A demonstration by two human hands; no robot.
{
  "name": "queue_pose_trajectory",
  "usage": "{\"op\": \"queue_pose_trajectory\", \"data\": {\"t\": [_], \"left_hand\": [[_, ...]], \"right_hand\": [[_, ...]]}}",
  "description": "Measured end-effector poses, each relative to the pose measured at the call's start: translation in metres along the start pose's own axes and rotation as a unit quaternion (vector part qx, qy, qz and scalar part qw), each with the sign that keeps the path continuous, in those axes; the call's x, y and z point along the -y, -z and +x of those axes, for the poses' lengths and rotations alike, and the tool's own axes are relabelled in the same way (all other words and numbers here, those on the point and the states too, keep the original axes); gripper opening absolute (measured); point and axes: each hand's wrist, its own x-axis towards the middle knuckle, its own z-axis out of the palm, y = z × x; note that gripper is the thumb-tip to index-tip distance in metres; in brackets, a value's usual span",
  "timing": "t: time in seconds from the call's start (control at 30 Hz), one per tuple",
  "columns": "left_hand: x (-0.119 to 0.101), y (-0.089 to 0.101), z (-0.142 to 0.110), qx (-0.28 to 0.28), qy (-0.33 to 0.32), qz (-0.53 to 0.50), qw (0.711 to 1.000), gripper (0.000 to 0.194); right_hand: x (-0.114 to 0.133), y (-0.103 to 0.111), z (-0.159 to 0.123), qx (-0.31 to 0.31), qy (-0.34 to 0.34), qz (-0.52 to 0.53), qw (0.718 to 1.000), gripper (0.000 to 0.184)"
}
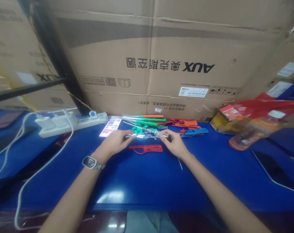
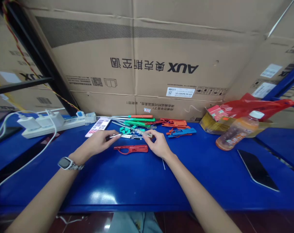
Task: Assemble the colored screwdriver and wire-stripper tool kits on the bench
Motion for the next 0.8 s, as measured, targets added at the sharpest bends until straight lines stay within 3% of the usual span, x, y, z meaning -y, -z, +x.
{"op": "queue_pose_trajectory", "data": {"t": [0.13,0.3,0.4,0.5,0.7,0.8], "left_hand": [[-0.001,-0.007,-0.001,0.019,-0.001,-0.005,1.000,0.039],[0.001,-0.013,0.000,0.020,-0.028,-0.064,0.997,0.038],[0.001,-0.013,-0.001,0.016,-0.036,-0.083,0.996,0.038],[0.001,-0.012,-0.003,0.025,-0.031,-0.090,0.995,0.038],[0.006,-0.014,-0.008,0.030,-0.016,-0.102,0.994,0.040],[0.010,-0.016,-0.009,0.029,-0.005,-0.110,0.994,0.041]], "right_hand": [[-0.007,-0.008,0.009,-0.019,-0.016,-0.012,1.000,0.023],[-0.012,-0.015,0.014,0.008,-0.026,-0.189,0.982,0.021],[-0.005,-0.012,0.009,0.010,-0.014,-0.239,0.971,0.035],[0.006,-0.005,-0.001,0.013,0.023,-0.208,0.978,0.048],[0.022,0.002,-0.015,0.071,0.045,-0.158,0.984,0.014],[0.024,-0.003,-0.015,0.067,0.039,-0.193,0.978,0.018]]}}
